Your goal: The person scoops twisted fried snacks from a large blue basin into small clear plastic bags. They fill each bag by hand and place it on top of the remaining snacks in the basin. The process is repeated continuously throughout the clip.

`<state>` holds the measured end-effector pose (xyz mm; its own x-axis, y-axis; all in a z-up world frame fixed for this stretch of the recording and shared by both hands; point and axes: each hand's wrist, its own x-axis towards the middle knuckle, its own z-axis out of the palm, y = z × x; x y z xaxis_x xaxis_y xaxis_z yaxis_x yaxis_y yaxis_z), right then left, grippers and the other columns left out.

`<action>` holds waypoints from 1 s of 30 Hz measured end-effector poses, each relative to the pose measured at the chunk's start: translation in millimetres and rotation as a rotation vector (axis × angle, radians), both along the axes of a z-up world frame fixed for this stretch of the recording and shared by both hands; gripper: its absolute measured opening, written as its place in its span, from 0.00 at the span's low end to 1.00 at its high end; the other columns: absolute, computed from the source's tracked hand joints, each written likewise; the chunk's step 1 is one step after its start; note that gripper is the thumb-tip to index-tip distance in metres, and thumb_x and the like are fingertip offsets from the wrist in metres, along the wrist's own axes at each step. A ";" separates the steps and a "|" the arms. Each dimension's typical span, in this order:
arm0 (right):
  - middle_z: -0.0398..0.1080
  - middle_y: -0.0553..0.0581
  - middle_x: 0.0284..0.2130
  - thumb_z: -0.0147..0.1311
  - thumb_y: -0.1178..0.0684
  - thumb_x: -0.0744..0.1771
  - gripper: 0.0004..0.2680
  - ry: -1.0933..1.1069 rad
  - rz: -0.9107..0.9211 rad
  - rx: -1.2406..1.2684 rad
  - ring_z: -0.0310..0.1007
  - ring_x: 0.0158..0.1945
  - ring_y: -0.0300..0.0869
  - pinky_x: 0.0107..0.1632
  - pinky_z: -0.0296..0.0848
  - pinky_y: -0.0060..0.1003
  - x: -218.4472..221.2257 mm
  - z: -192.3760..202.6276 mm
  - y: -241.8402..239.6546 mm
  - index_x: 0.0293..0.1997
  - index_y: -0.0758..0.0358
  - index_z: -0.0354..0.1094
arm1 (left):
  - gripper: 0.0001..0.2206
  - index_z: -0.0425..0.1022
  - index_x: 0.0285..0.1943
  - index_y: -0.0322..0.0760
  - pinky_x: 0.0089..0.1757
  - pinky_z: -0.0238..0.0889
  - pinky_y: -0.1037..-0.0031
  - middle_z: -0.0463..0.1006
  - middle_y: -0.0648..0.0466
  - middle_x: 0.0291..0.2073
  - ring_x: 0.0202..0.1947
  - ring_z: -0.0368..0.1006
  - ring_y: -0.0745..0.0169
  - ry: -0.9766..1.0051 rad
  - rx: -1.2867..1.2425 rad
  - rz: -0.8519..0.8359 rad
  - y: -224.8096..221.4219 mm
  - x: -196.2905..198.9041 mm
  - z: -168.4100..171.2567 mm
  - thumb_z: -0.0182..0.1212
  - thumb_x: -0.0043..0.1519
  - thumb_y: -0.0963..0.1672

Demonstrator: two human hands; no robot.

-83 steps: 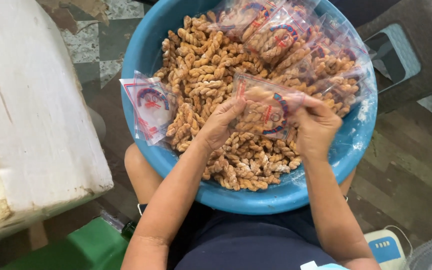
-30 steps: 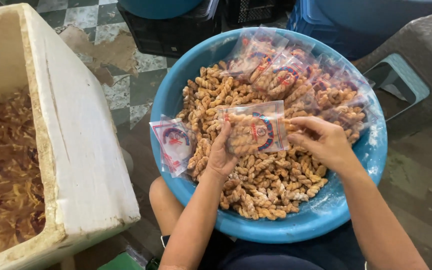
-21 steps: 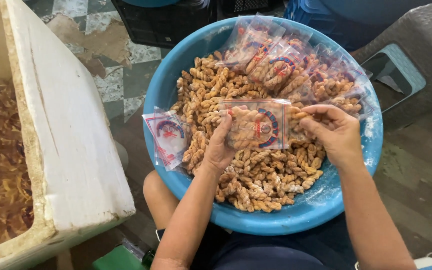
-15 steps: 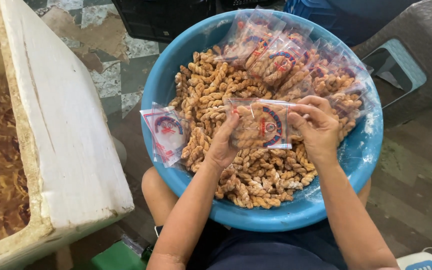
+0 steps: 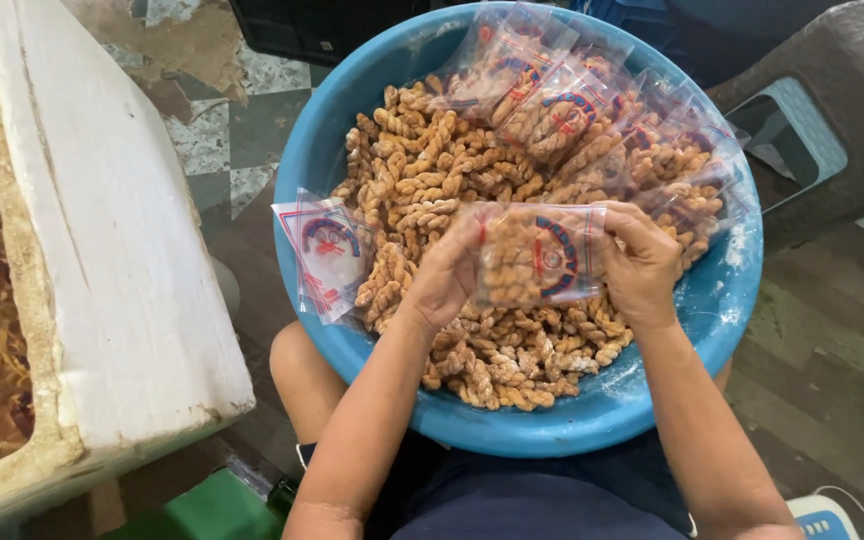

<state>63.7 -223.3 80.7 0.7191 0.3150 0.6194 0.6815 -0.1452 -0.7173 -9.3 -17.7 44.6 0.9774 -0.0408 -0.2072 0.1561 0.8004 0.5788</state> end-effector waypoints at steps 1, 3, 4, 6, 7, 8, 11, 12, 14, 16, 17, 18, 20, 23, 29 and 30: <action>0.74 0.62 0.40 0.61 0.57 0.66 0.05 -0.056 -0.006 -0.041 0.75 0.43 0.49 0.46 0.71 0.39 -1.2 1.8 -4.6 0.40 0.68 0.75 | 0.21 0.72 0.59 0.46 0.35 0.76 0.71 0.79 0.57 0.40 0.35 0.77 0.66 -0.004 0.030 0.018 0.8 0.4 2.4 0.59 0.60 0.54; 0.74 0.62 0.39 0.60 0.57 0.66 0.05 -0.052 0.013 -0.058 0.76 0.42 0.49 0.45 0.72 0.39 -13.8 11.6 3.6 0.40 0.67 0.75 | 0.18 0.75 0.55 0.46 0.33 0.74 0.78 0.79 0.60 0.39 0.32 0.75 0.71 0.024 0.099 0.046 -2.7 7.0 -28.2 0.61 0.60 0.53; 0.74 0.62 0.39 0.60 0.56 0.66 0.05 -0.054 0.033 -0.069 0.76 0.42 0.49 0.44 0.72 0.38 -19.0 17.0 8.7 0.39 0.67 0.75 | 0.15 0.78 0.51 0.47 0.30 0.73 0.84 0.79 0.63 0.38 0.30 0.72 0.77 0.046 0.174 0.077 -3.4 11.5 -42.6 0.62 0.59 0.52; 0.74 0.61 0.38 0.57 0.57 0.67 0.05 0.068 0.055 0.012 0.71 0.40 0.42 0.43 0.72 0.38 -24.0 3.9 11.9 0.41 0.69 0.73 | 0.13 0.79 0.49 0.43 0.30 0.72 0.84 0.80 0.62 0.35 0.28 0.73 0.77 0.068 0.205 0.110 -7.5 6.5 -33.5 0.62 0.60 0.50; 0.73 0.60 0.38 0.55 0.58 0.68 0.05 0.189 0.079 0.093 0.66 0.39 0.35 0.43 0.73 0.38 -26.7 -2.8 13.9 0.43 0.70 0.71 | 0.11 0.80 0.47 0.40 0.30 0.72 0.85 0.81 0.61 0.32 0.27 0.75 0.77 0.091 0.236 0.144 -9.2 3.8 -28.9 0.61 0.61 0.48; 0.73 0.60 0.38 0.55 0.58 0.68 0.05 0.189 0.078 0.093 0.66 0.39 0.35 0.43 0.73 0.38 -30.7 0.4 16.3 0.43 0.70 0.71 | 0.11 0.80 0.47 0.40 0.30 0.72 0.85 0.81 0.61 0.32 0.27 0.75 0.77 0.091 0.236 0.143 -6.8 3.9 -25.4 0.61 0.61 0.48; 0.72 0.66 0.38 0.59 0.61 0.65 0.06 0.190 0.117 0.065 0.72 0.46 0.44 0.40 0.73 0.43 -38.2 7.5 19.7 0.42 0.72 0.71 | 0.11 0.79 0.44 0.30 0.32 0.74 0.79 0.82 0.50 0.32 0.29 0.78 0.68 0.048 0.177 0.213 -1.5 4.7 -22.1 0.57 0.64 0.44; 0.73 0.66 0.36 0.56 0.62 0.66 0.05 0.221 0.086 -0.013 0.71 0.44 0.42 0.41 0.73 0.44 -38.8 8.0 16.6 0.43 0.72 0.70 | 0.11 0.79 0.44 0.31 0.32 0.74 0.79 0.82 0.50 0.31 0.28 0.78 0.69 0.060 0.193 0.215 -2.7 4.5 -26.3 0.57 0.64 0.45; 0.73 0.66 0.33 0.52 0.64 0.66 0.05 0.255 0.056 -0.092 0.69 0.42 0.40 0.42 0.72 0.45 -38.6 3.6 10.6 0.44 0.73 0.70 | 0.11 0.80 0.43 0.32 0.31 0.74 0.79 0.82 0.50 0.30 0.27 0.78 0.69 0.074 0.208 0.218 -5.6 2.3 -24.7 0.57 0.64 0.45; 0.74 0.59 0.34 0.49 0.63 0.67 0.06 0.363 0.044 -0.096 0.66 0.42 0.35 0.46 0.71 0.41 -36.8 -5.8 5.4 0.46 0.67 0.70 | 0.10 0.81 0.42 0.34 0.30 0.74 0.80 0.80 0.54 0.27 0.25 0.77 0.70 0.089 0.252 0.182 -8.6 -0.9 -12.1 0.58 0.63 0.46; 0.74 0.59 0.34 0.49 0.63 0.67 0.06 0.365 0.044 -0.094 0.66 0.42 0.35 0.46 0.71 0.41 -36.1 -9.6 5.8 0.46 0.67 0.70 | 0.10 0.81 0.42 0.34 0.30 0.74 0.80 0.80 0.54 0.27 0.25 0.77 0.70 0.090 0.254 0.181 -8.2 -1.3 -7.9 0.58 0.63 0.46; 0.74 0.57 0.34 0.50 0.61 0.68 0.05 0.403 0.068 -0.074 0.66 0.42 0.34 0.46 0.71 0.39 -35.7 -13.3 5.0 0.46 0.66 0.71 | 0.10 0.81 0.44 0.37 0.30 0.72 0.83 0.79 0.55 0.26 0.25 0.76 0.72 0.073 0.306 0.202 -8.9 -1.3 -3.7 0.56 0.64 0.46; 0.74 0.56 0.33 0.50 0.59 0.68 0.05 0.444 0.089 -0.051 0.65 0.41 0.33 0.46 0.71 0.38 -34.4 -20.2 2.3 0.46 0.65 0.71 | 0.11 0.80 0.45 0.39 0.30 0.70 0.87 0.78 0.56 0.25 0.26 0.74 0.75 0.057 0.361 0.218 -10.1 -4.6 4.5 0.55 0.65 0.47; 0.74 0.59 0.31 0.51 0.59 0.69 0.04 0.418 -0.094 -0.069 0.65 0.38 0.33 0.43 0.69 0.37 -34.2 -28.2 -0.6 0.44 0.66 0.71 | 0.14 0.73 0.58 0.47 0.33 0.69 0.89 0.78 0.55 0.28 0.30 0.75 0.74 0.131 0.334 0.206 -9.3 -9.9 -5.3 0.51 0.66 0.50; 0.72 0.56 0.28 0.56 0.63 0.68 0.02 0.242 -0.202 0.148 0.63 0.36 0.30 0.40 0.70 0.32 -36.4 -12.5 9.6 0.40 0.66 0.74 | 0.26 0.73 0.59 0.43 0.47 0.70 0.56 0.78 0.41 0.47 0.47 0.76 0.48 0.130 0.015 -0.185 -8.7 -5.1 -2.7 0.60 0.57 0.58; 0.72 0.57 0.33 0.55 0.66 0.66 0.05 0.196 -0.097 0.078 0.68 0.39 0.36 0.44 0.70 0.35 -33.5 -17.7 6.1 0.40 0.65 0.75 | 0.19 0.74 0.55 0.43 0.42 0.73 0.57 0.79 0.47 0.42 0.43 0.78 0.50 0.145 0.026 -0.129 -10.9 -7.2 -3.3 0.63 0.58 0.51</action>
<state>30.2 -217.1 63.0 0.8525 0.1956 0.4847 0.5137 -0.1421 -0.8461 -16.4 -28.6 41.3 0.9243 -0.1569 -0.3480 0.3398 0.7533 0.5631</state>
